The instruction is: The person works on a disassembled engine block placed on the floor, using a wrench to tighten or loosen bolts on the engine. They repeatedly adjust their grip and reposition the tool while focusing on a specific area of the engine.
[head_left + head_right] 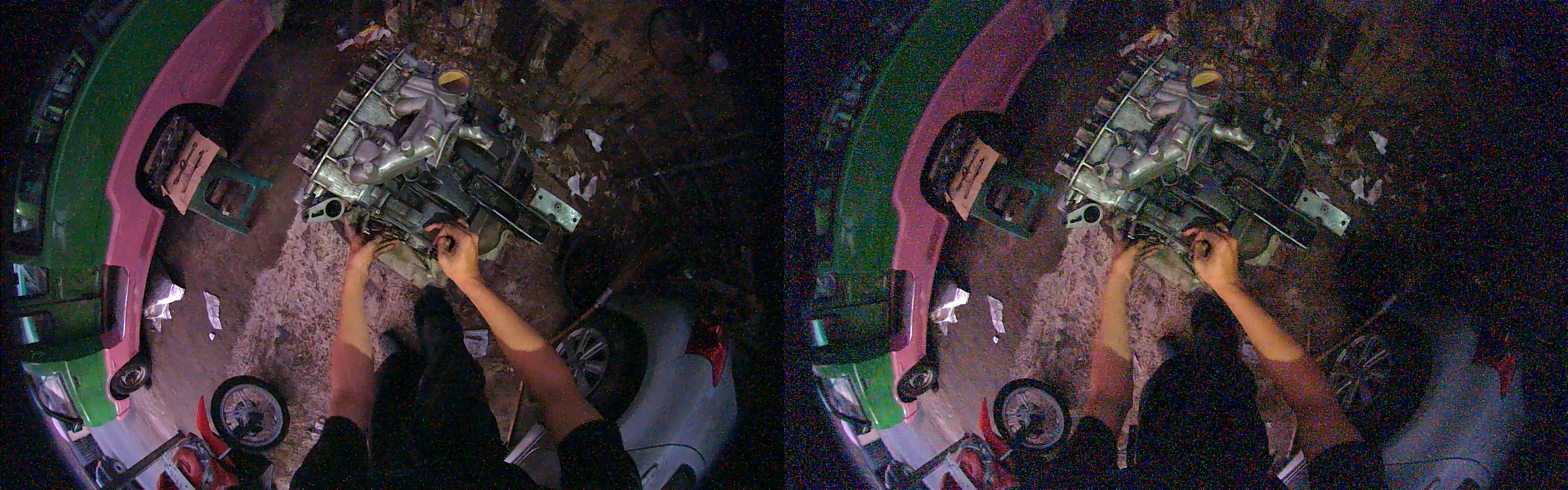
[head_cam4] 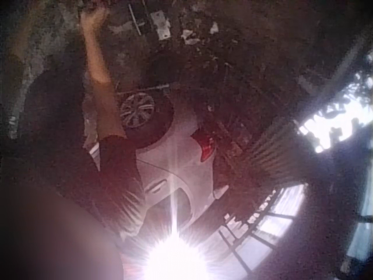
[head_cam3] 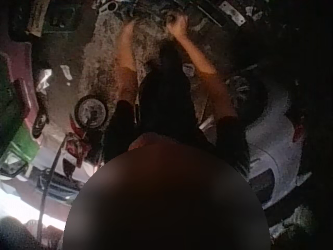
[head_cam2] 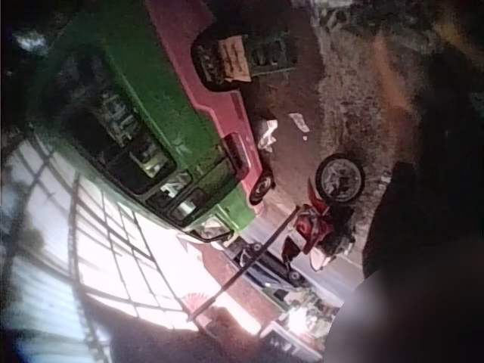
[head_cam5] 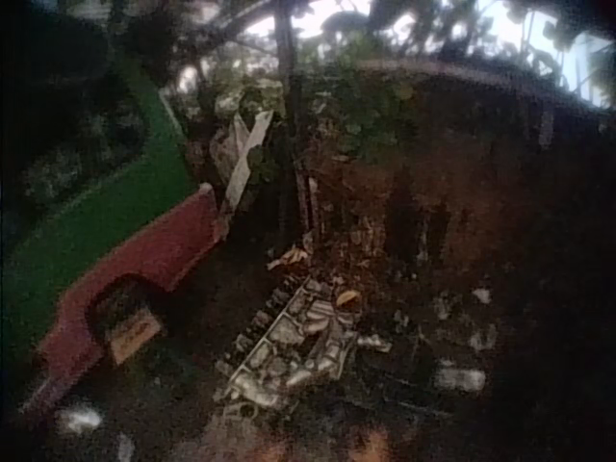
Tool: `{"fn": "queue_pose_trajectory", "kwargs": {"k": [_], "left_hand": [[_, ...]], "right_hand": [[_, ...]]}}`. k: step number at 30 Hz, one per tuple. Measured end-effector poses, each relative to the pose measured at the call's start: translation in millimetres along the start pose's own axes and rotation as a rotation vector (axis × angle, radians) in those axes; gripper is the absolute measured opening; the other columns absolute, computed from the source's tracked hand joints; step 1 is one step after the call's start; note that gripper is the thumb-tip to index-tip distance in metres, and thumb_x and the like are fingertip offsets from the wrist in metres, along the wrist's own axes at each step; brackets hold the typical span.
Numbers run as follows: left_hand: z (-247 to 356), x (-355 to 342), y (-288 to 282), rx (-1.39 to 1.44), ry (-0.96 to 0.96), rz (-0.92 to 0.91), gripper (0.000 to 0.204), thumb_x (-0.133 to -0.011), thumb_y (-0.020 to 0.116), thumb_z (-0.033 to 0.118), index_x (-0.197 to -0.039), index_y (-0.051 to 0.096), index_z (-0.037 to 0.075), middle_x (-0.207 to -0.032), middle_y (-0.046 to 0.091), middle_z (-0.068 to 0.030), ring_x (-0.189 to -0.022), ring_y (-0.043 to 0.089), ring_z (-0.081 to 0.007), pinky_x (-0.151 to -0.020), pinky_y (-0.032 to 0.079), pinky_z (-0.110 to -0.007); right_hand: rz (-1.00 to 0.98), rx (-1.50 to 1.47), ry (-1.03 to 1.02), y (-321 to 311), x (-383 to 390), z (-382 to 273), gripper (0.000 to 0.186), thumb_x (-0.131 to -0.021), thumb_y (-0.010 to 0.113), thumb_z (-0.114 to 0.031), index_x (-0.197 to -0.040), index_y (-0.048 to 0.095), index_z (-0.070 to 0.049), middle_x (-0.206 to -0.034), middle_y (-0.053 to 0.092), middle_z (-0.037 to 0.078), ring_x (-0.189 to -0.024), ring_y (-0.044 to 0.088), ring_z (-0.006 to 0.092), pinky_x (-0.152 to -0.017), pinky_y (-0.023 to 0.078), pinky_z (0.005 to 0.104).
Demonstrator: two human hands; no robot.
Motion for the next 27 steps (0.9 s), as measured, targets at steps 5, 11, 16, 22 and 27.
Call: {"fn": "queue_pose_trajectory", "kwargs": {"k": [5,11,16,22,27], "left_hand": [[-6,0,5,-0.329,0.206,0.02,0.042,-0.087,0.061,0.003,-0.126,0.048,-0.001,-0.113,0.061,-0.0134,-0.095,0.063,-0.0269,-0.083,0.055,-0.039],[7,19,17,-0.338,0.337,0.187,0.013,-0.095,0.051,0.001,-0.1,0.06,-0.006,-0.091,0.067,-0.0118,-0.07,0.069,-0.024,-0.063,0.055,-0.037],[18,51,42,-0.701,0.537,0.279,0.02,-0.095,0.05,0.006,-0.111,0.056,-0.006,-0.095,0.067,-0.0192,-0.079,0.068,-0.0331,-0.07,0.054,-0.044],[-30,94,83,-1.162,0.633,0.342,0.039,-0.091,0.053,0.009,-0.125,0.044,-0.009,-0.108,0.059,-0.0343,-0.095,0.057,-0.0533,-0.082,0.049,-0.051],[-51,91,62,-0.916,0.458,0.308,0.042,-0.092,0.055,0.008,-0.126,0.041,-0.012,-0.109,0.058,-0.0355,-0.092,0.06,-0.05,-0.081,0.05,-0.049]], "right_hand": [[-0.046,-0.017,0.077,3,0,6,0.008,-0.074,0.057,-0.002,-0.069,0.058,-0.007,-0.097,0.074,0.003,-0.086,0.068,0.0312,-0.105,0.039,0.0471],[-0.053,-0.043,0.083,3,1,6,0.009,-0.075,0.057,-0.002,-0.067,0.058,-0.007,-0.094,0.074,0.002,-0.083,0.068,0.0301,-0.105,0.039,0.0442],[-0.06,-0.012,0.048,4,0,6,0.009,-0.074,0.057,-0.002,-0.068,0.058,-0.008,-0.096,0.074,0.002,-0.081,0.068,0.0296,-0.106,0.038,0.0447],[-0.041,-0.005,0.038,3,1,5,0.008,-0.073,0.057,-0.001,-0.069,0.058,-0.008,-0.095,0.074,0.003,-0.081,0.068,0.0303,-0.101,0.041,0.0449],[0.021,-0.055,0.037,-1,1,0,0.01,-0.071,0.05,0.007,-0.066,0.055,0.0,-0.089,0.073,0.01,-0.071,0.062,0.0285,-0.073,0.046,0.0349]]}}
Point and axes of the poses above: each hand's wrist, its own x-axis away from the middle knuckle, its own y-axis out of the palm, z = x × y, the point moved 8 cm from there along -x, towards the middle knuckle
